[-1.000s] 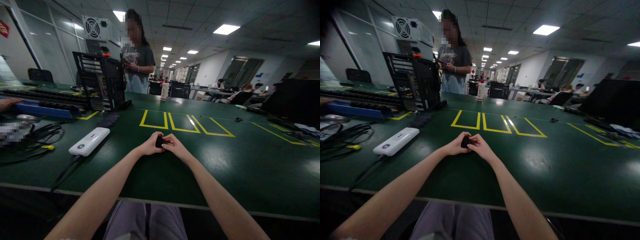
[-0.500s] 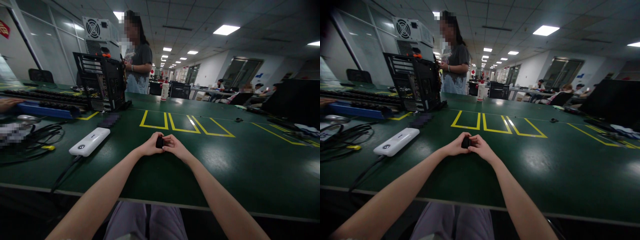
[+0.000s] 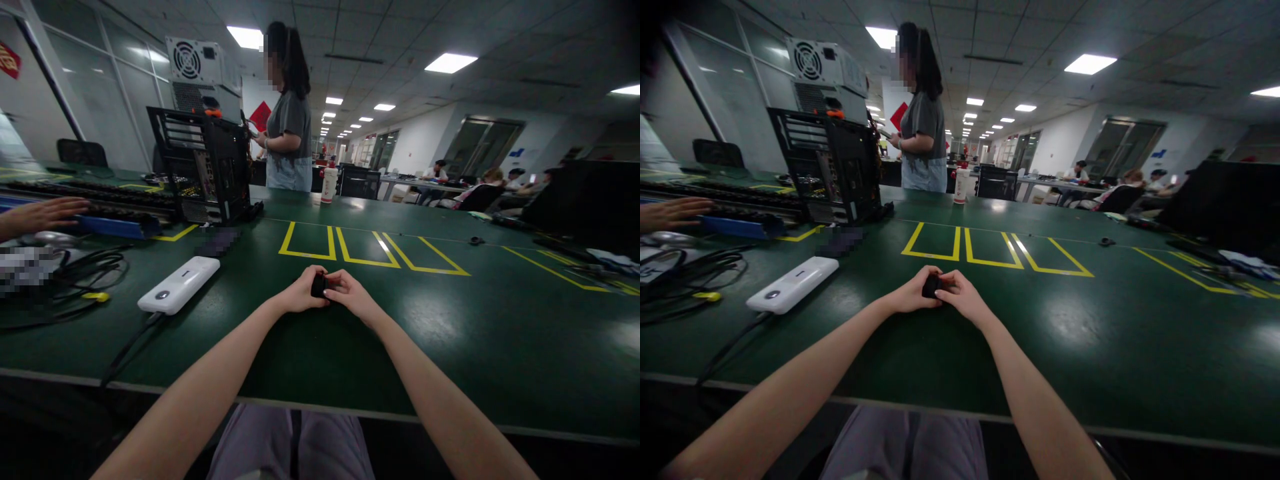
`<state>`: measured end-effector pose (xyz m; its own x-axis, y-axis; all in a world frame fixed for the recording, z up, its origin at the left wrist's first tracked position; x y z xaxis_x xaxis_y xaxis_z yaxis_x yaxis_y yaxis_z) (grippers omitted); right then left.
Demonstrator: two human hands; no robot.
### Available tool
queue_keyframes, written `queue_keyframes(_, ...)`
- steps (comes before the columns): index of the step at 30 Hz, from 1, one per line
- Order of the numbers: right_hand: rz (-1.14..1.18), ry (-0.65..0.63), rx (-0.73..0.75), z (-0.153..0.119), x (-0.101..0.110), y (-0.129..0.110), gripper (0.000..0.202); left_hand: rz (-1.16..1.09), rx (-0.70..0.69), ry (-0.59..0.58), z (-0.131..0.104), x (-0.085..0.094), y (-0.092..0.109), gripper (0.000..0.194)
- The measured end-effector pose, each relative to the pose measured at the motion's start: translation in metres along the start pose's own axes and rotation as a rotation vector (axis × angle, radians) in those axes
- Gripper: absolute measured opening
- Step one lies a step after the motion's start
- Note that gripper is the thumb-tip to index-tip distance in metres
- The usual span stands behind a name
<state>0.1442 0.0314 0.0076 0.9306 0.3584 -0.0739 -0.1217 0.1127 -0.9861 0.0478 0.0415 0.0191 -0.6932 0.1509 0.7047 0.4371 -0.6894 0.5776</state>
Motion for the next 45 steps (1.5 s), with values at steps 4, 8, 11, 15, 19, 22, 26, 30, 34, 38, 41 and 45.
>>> queue_keyframes(4,0.002,0.018,0.018,0.0,0.002,0.0,0.027,0.005,-0.004,0.0,0.0,0.0,0.0,0.061)
queue_keyframes(8,-0.023,0.069,0.029,0.004,0.006,0.005,0.023,0.004,-0.003,-0.003,0.001,0.0,0.0,0.061)
queue_keyframes(11,-0.03,0.076,0.01,0.005,0.007,0.008,0.03,0.0,-0.002,-0.007,0.001,0.0,0.0,0.061)
queue_keyframes(15,-0.025,0.048,-0.003,0.002,0.004,0.003,0.029,0.0,0.003,-0.006,0.0,0.0,0.0,0.061)
queue_keyframes(19,-0.002,0.001,-0.011,-0.004,-0.002,-0.003,0.031,-0.001,0.003,-0.002,0.0,0.001,0.0,0.061)
queue_keyframes(22,-0.008,0.038,0.0,-0.003,0.0,-0.003,0.023,-0.003,0.004,-0.003,0.0,0.001,0.001,0.061)
queue_keyframes(26,-0.023,0.059,-0.004,0.0,0.002,0.003,0.028,-0.002,0.006,-0.002,0.001,0.001,0.002,0.06)
queue_keyframes(30,-0.016,0.057,-0.028,0.002,0.002,0.004,0.03,0.002,-0.001,0.002,0.001,0.0,0.002,0.06)
queue_keyframes(34,-0.007,0.021,-0.003,-0.001,-0.002,-0.002,0.03,0.004,-0.007,0.007,0.001,-0.001,-0.001,0.06)
queue_keyframes(38,-0.016,0.05,0.009,-0.003,-0.001,-0.004,0.028,-0.003,-0.007,0.004,0.001,-0.001,-0.002,0.06)
queue_keyframes(41,-0.015,0.075,0.018,-0.001,0.001,-0.002,0.022,-0.009,-0.006,0.001,0.001,0.0,-0.001,0.061)
queue_keyframes(45,0.001,0.087,0.001,0.001,0.003,0.002,0.028,-0.015,-0.001,-0.005,0.001,0.0,0.0,0.06)
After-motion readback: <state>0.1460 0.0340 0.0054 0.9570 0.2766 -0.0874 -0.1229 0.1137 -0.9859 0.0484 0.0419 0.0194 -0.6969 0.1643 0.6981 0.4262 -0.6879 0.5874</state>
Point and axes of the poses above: each hand's wrist, its own z-axis towards the middle knuckle, its own x-axis out of the back of the hand, y = z × x, the point moved 8 cm from there along z, towards the middle knuckle, and after that the axes turned 13 degrees about z, right-handed, at the moved point
